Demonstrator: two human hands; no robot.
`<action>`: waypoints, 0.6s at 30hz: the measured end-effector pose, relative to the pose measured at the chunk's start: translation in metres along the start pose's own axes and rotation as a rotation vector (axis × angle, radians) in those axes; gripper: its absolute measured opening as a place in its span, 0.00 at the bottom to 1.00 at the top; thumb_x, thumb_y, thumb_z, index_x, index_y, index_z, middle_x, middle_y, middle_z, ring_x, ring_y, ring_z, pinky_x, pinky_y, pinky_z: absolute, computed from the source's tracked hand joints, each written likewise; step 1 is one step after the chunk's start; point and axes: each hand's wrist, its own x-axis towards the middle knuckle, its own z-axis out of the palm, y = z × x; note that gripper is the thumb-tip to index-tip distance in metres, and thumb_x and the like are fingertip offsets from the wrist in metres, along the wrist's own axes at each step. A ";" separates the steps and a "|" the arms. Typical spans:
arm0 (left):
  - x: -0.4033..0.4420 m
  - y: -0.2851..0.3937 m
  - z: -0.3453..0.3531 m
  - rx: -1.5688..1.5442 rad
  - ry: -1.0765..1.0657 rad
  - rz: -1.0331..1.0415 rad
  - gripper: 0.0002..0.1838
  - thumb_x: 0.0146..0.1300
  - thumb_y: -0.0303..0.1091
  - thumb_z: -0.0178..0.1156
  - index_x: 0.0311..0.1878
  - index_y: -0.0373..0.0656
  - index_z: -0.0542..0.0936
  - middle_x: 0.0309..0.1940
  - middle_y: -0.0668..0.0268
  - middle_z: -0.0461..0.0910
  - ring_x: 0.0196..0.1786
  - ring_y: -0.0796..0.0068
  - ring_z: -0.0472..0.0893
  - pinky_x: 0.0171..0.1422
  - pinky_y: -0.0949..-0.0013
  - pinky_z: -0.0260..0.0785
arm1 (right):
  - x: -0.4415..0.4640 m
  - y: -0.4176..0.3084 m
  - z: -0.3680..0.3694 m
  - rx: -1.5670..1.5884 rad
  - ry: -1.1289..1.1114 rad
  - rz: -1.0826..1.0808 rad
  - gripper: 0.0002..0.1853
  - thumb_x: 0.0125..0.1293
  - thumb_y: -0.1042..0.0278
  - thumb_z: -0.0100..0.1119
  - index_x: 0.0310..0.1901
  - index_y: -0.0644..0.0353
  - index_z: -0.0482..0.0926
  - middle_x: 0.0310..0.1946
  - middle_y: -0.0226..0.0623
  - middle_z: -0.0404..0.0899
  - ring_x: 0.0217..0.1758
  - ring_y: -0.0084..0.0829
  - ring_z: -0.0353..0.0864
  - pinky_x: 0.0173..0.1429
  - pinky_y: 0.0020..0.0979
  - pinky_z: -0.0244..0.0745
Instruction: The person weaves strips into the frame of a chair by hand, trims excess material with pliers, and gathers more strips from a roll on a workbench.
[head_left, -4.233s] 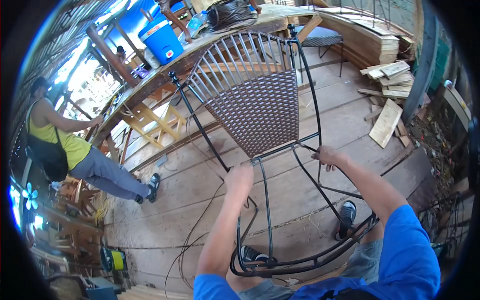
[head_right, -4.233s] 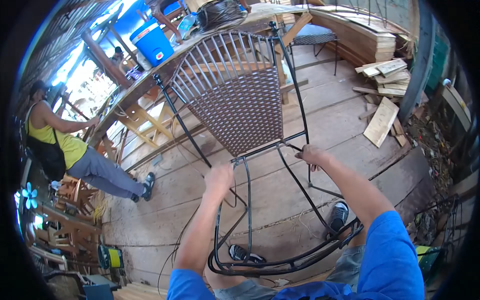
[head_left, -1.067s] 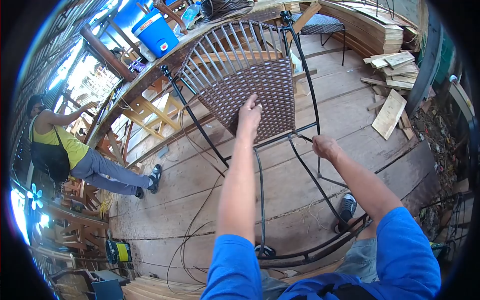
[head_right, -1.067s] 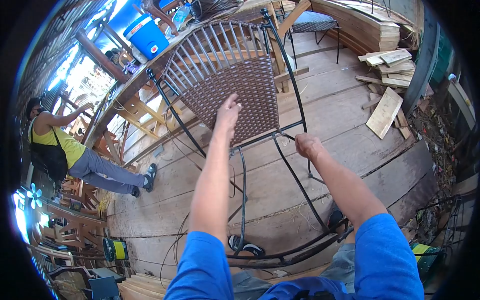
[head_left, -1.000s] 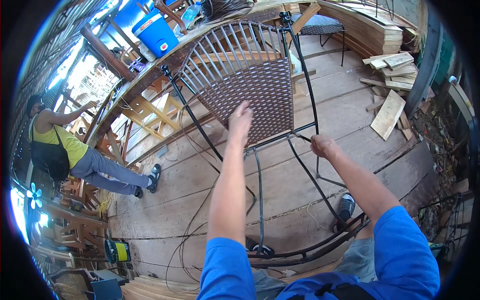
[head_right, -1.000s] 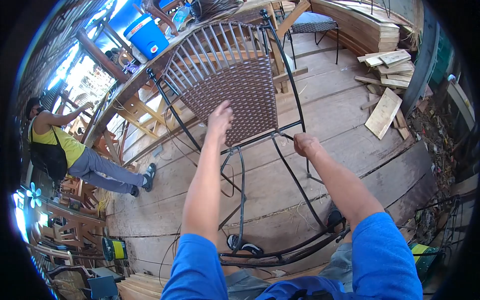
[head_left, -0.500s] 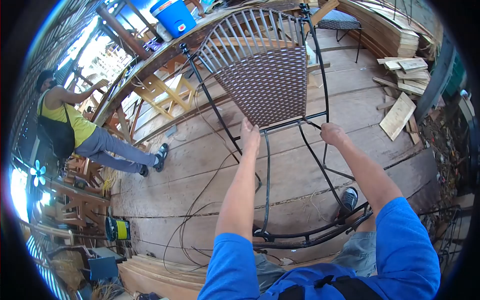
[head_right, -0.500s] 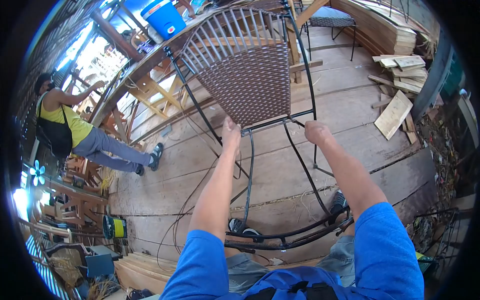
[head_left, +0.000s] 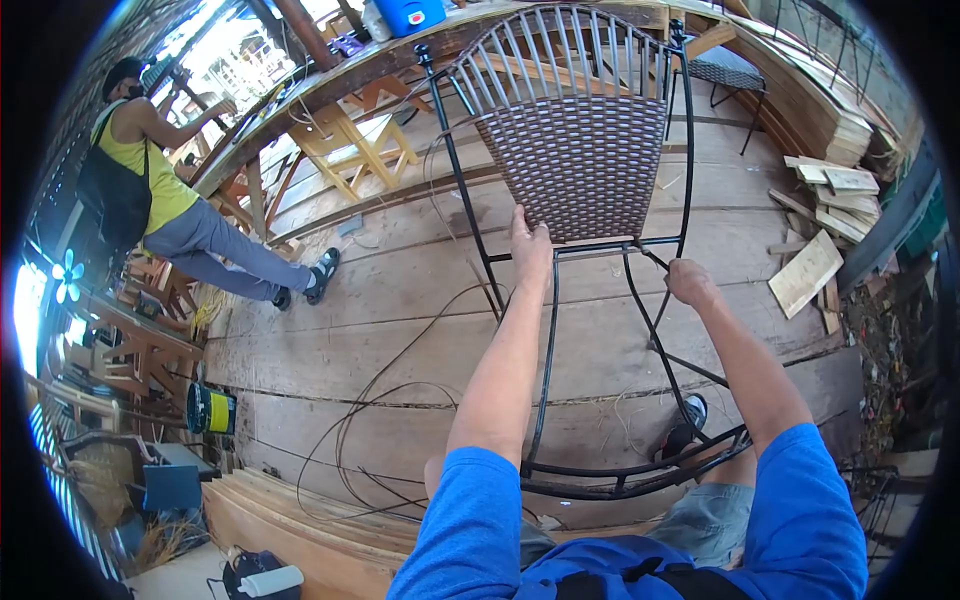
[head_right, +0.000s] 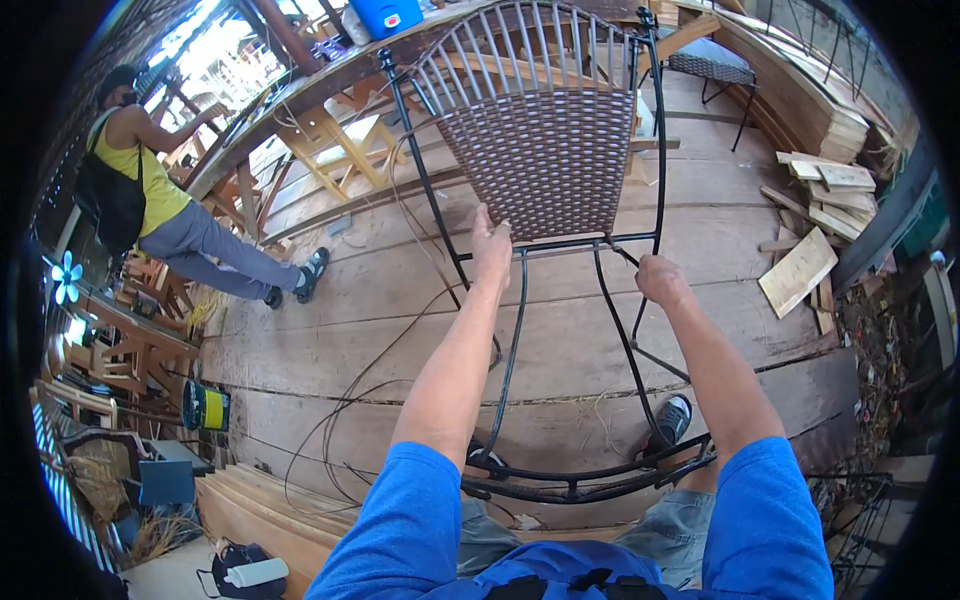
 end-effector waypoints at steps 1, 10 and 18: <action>0.000 0.001 -0.001 -0.020 -0.013 -0.009 0.32 0.62 0.20 0.47 0.70 0.33 0.53 0.67 0.54 0.60 0.67 0.68 0.63 0.70 0.68 0.53 | 0.001 0.002 0.001 0.001 0.004 -0.012 0.15 0.61 0.61 0.53 0.37 0.66 0.80 0.39 0.56 0.80 0.46 0.51 0.79 0.51 0.44 0.74; -0.008 0.027 -0.005 -0.192 0.009 -0.195 0.33 0.55 0.14 0.41 0.69 0.33 0.57 0.61 0.58 0.68 0.60 0.71 0.70 0.66 0.72 0.58 | 0.008 0.015 0.016 -0.007 0.042 -0.082 0.15 0.60 0.61 0.54 0.34 0.68 0.79 0.37 0.56 0.80 0.44 0.51 0.80 0.48 0.44 0.75; 0.008 0.008 -0.013 -0.052 -0.029 -0.118 0.33 0.59 0.17 0.45 0.70 0.33 0.53 0.65 0.54 0.63 0.64 0.67 0.67 0.66 0.69 0.58 | 0.011 0.012 0.017 -0.047 0.041 -0.035 0.13 0.59 0.62 0.55 0.36 0.64 0.81 0.38 0.54 0.81 0.45 0.50 0.80 0.49 0.43 0.76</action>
